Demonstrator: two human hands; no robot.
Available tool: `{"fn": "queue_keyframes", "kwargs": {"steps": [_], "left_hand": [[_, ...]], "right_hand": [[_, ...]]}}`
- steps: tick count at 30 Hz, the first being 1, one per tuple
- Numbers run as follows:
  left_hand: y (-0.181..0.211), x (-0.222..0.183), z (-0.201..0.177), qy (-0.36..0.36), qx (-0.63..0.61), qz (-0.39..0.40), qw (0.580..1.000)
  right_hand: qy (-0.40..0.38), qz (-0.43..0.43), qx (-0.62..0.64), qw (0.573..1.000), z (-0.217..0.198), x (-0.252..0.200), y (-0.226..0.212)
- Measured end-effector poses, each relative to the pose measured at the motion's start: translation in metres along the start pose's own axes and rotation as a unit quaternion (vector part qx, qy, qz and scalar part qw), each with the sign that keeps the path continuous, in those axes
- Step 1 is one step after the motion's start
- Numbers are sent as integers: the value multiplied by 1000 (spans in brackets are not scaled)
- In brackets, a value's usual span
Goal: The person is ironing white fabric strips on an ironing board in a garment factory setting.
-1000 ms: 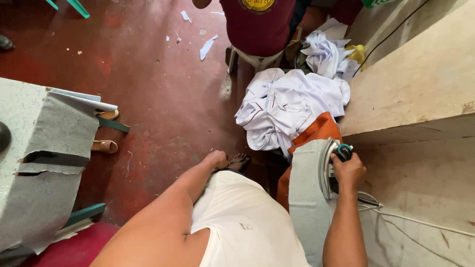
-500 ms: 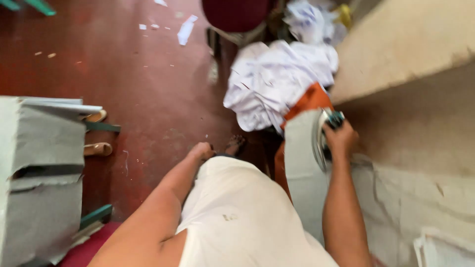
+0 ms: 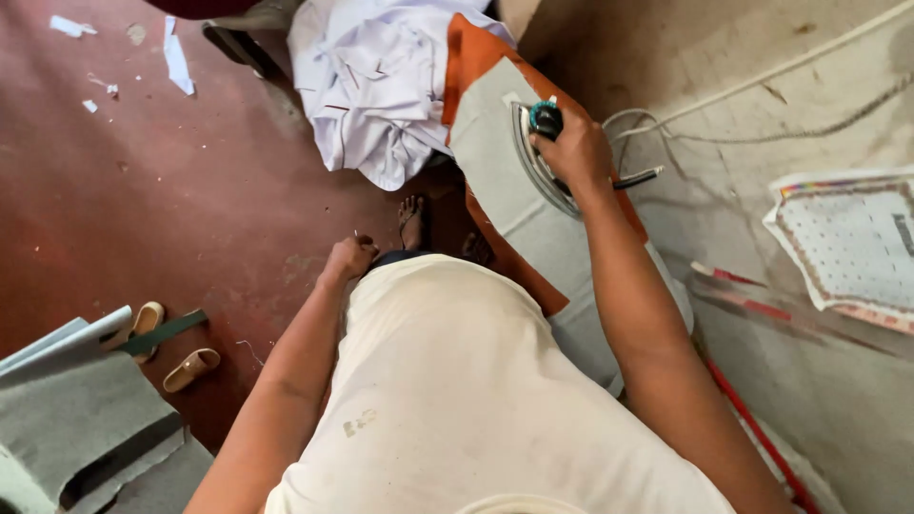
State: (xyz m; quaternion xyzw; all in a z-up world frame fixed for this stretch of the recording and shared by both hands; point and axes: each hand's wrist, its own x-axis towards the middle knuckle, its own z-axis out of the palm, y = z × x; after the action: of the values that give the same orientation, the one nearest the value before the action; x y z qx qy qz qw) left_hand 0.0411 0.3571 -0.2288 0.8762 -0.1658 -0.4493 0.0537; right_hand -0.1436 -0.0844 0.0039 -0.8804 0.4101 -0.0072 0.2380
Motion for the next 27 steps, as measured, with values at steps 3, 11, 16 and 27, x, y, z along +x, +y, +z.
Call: {"fn": "queue_keyframes", "kwargs": {"steps": [3,11,16,27], "left_hand": [[68,-56,-43,133,37,90,986],[246,-87,-80,276,90,413,863],[318,-80,-94,190,207,494,822],[341,-87,-113,133,302,428,841]], "right_hand": [[3,44,6,999,-23,-57,10],[17,182,-33,983,-39,-177,104],[55,211,-58,974,-39,-247,158],[130,103,-66,984,-30,-254,166]]}}
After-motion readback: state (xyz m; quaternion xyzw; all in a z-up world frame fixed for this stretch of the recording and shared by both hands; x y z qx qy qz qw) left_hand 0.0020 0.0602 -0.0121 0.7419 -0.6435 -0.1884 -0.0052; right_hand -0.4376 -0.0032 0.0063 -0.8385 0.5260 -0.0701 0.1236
